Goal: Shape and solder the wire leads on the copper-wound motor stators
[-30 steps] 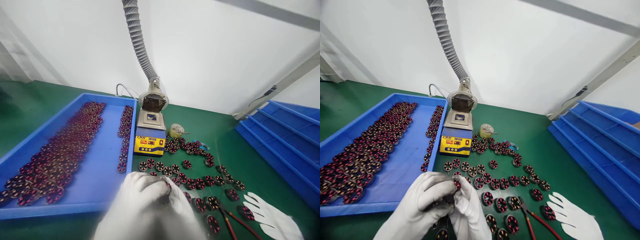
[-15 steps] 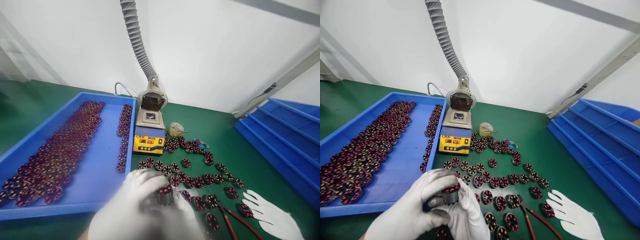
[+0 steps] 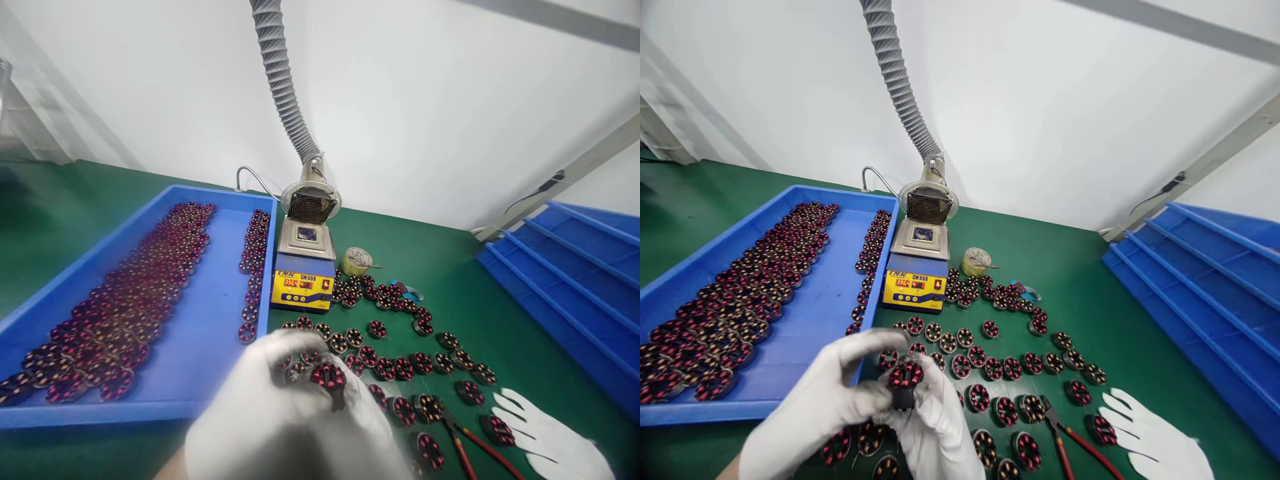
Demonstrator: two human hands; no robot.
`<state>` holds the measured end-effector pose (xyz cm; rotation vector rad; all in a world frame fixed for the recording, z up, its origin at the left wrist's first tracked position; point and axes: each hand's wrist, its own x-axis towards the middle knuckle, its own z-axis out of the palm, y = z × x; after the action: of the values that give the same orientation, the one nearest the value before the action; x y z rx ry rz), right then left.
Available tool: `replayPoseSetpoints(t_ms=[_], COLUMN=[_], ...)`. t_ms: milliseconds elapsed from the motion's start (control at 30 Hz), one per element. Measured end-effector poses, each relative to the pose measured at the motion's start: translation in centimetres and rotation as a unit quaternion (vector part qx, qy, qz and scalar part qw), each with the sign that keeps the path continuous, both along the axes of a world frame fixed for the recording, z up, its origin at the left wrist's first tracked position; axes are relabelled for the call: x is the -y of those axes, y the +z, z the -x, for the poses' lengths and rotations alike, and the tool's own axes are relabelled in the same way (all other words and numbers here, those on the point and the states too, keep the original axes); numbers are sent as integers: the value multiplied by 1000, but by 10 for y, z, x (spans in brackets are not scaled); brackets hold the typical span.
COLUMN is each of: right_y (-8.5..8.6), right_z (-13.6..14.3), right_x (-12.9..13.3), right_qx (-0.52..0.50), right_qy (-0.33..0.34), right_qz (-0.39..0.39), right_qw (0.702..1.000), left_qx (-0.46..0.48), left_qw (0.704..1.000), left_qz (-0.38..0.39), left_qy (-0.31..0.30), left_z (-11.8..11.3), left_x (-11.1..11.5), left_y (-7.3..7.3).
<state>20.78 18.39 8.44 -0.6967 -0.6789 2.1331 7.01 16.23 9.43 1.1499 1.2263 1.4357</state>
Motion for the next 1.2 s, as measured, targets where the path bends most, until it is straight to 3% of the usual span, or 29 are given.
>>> replayPoseSetpoints(t_ms=[67,100,200,300,433,500,600,700,767,833,867,1000,1100,1200], right_y=[-2,-3,-5,-6,-13,-21,-34,-34,-27,-20,-17,-19,-27,-36], right_z=[2,2,1,-2,-2,2,10,12,7,1,-1,-5,-4,-6], right_x=[0,1,1,1,2,5,12,13,11,7,5,0,-5,-7], right_qx=[1,2,0,-11,-15,-16,-38,-48,-45,-47,-48,-26,33,103], right_qy=[-10,-7,14,14,8,-8,-64,-59,-18,8,10,-4,-21,-93], right_qz=[5,6,6,1,3,17,36,29,19,13,12,0,-59,-122], right_qw=[1000,1000,1000,1000,1000,1000,997,997,999,999,999,1000,997,983], left_qx=[34,62,83,1,-206,-244,-155,19,94,84,55,-13,6,7], left_qw=[998,996,995,988,977,960,969,995,992,991,995,998,999,995], left_qz=[-32,-42,-5,13,-56,-134,-191,-92,-19,14,24,21,-39,-85], left_qy=[-50,-44,61,151,7,-31,-25,21,77,99,80,-54,-21,43], left_z=[-5,-7,-4,7,9,4,-3,-5,-2,4,6,6,-1,-1], left_x=[-1,-1,-1,4,8,6,0,-4,-3,-1,0,3,4,5], left_y=[-2,-3,-9,-13,-18,-18,-12,-5,-2,-2,-2,-5,-4,1])
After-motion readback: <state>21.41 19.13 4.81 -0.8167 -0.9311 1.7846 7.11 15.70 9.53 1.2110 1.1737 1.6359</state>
